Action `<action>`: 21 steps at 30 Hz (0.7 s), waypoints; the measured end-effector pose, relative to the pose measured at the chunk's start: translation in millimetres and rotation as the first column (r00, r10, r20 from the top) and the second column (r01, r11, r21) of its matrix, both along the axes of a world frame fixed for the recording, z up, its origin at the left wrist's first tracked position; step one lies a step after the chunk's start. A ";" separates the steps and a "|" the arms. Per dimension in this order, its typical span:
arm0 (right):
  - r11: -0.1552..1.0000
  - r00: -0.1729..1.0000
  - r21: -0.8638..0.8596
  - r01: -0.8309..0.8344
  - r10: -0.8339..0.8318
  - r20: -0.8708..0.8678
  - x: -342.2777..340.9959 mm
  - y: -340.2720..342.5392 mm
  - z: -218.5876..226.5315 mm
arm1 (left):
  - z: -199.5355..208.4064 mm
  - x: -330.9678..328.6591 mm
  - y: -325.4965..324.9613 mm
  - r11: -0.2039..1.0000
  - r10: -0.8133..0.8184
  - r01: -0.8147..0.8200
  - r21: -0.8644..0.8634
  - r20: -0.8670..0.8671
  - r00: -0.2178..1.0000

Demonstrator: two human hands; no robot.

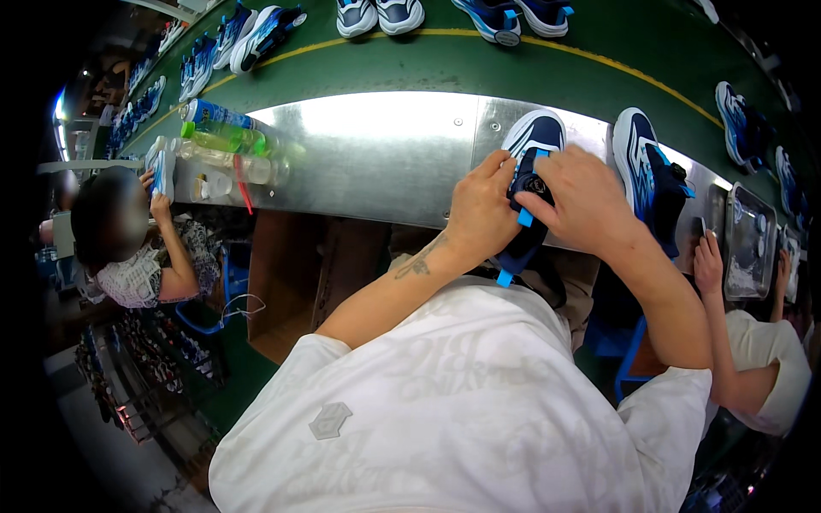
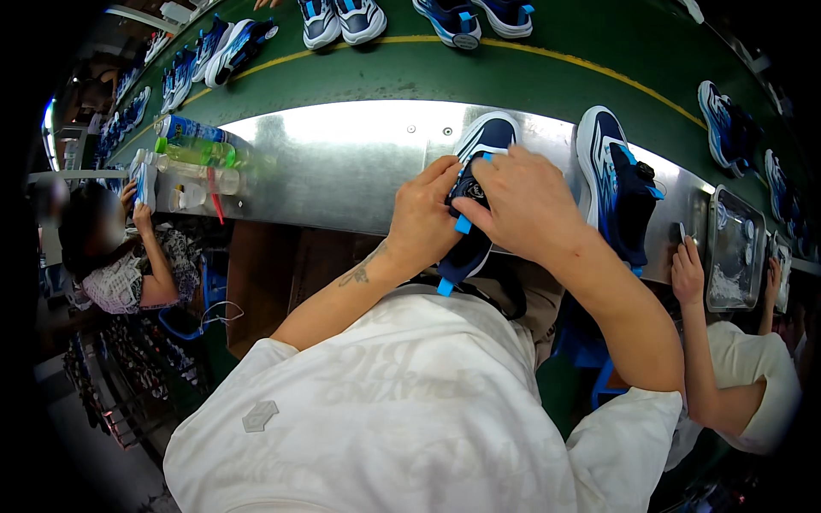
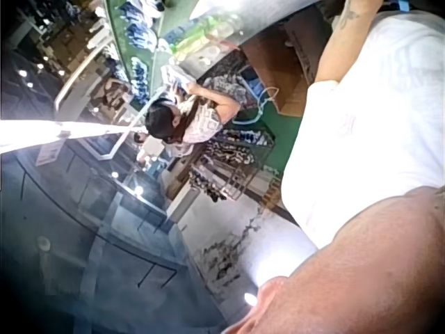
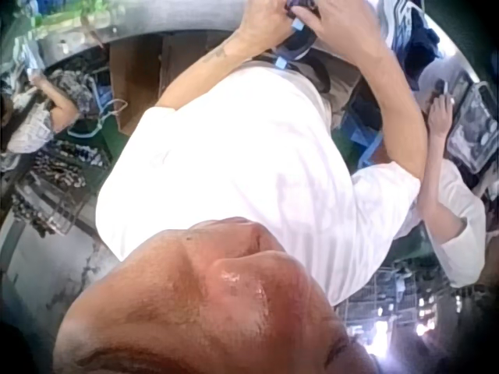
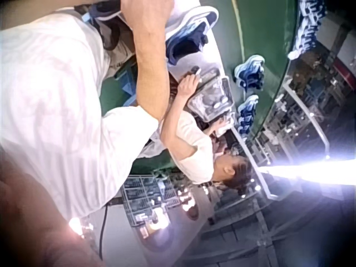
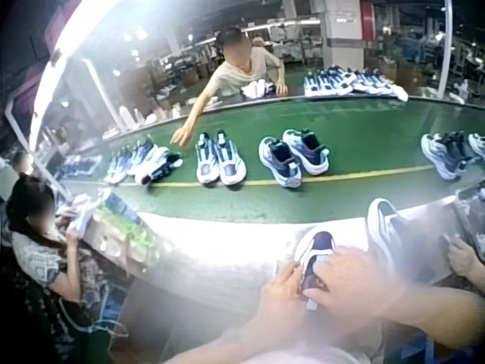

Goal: The person picks up shoes from a conveyor belt, uses their hands to press and pull on the upper and heel areas, and places them back on the belt.

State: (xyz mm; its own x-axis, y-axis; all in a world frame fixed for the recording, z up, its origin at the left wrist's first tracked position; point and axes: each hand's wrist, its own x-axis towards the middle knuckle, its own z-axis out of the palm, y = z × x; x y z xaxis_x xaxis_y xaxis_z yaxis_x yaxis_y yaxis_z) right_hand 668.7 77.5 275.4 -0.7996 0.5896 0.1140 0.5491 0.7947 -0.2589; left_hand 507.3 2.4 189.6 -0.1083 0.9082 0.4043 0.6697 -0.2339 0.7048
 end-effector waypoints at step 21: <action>0.952 0.956 -0.093 0.292 -0.293 -0.002 -5.0 -13.7 -20.7 | 4.2 0.3 -4.0 0.994 0.000 -0.007 -0.112 -0.065 0.998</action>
